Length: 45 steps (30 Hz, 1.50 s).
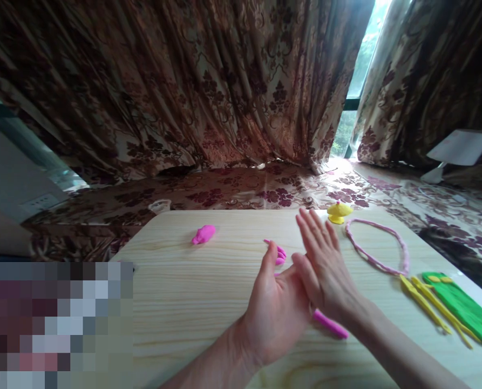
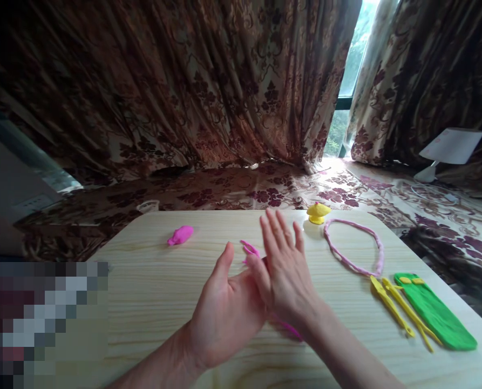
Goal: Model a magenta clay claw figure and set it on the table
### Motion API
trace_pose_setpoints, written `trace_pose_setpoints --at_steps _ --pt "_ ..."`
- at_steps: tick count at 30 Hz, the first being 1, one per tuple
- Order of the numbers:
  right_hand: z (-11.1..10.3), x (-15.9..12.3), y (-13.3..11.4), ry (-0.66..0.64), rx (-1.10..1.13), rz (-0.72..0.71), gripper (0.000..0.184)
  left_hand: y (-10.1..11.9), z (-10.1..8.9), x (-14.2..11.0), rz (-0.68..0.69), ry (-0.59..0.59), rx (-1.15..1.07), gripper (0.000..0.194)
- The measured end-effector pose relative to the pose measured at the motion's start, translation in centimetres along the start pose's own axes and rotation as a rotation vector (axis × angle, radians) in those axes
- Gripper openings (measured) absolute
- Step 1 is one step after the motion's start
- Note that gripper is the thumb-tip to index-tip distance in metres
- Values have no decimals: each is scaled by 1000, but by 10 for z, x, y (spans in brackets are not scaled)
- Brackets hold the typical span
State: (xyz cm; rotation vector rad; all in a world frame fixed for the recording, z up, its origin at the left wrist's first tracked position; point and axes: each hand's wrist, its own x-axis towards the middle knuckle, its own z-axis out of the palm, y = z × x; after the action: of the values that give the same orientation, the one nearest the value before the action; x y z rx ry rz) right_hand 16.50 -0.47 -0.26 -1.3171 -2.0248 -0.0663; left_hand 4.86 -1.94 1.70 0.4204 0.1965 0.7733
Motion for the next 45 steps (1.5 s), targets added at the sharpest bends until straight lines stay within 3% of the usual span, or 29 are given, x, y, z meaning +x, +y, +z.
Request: trace_pose_setpoints --at_steps 3,8,13,18,22,24,31,35,45 --pt "1 -2 -8 -149 66 -194 68 3 -3 1 -1 71 7 67" --pt "0 2 -3 18 -3 53 57 2 -2 -1 -24 85 43 61" --pt "0 1 -4 -121 15 -143 62 3 -3 -2 -27 64 0 62" --pt "0 9 21 81 66 253 45 -5 -7 2 6 63 66 44" --pt "0 7 29 80 337 360 39 -12 -18 4 48 200 263 18" --pt "-3 7 26 42 469 375 35 -12 -24 5 70 255 327 13" --pt "-15 10 18 43 675 290 19 4 -28 8 212 470 351 17" --pt "-10 6 13 13 654 201 12 6 -29 8 224 454 355 19" --pt "-12 7 10 28 642 177 14 13 -29 7 258 488 348 20"
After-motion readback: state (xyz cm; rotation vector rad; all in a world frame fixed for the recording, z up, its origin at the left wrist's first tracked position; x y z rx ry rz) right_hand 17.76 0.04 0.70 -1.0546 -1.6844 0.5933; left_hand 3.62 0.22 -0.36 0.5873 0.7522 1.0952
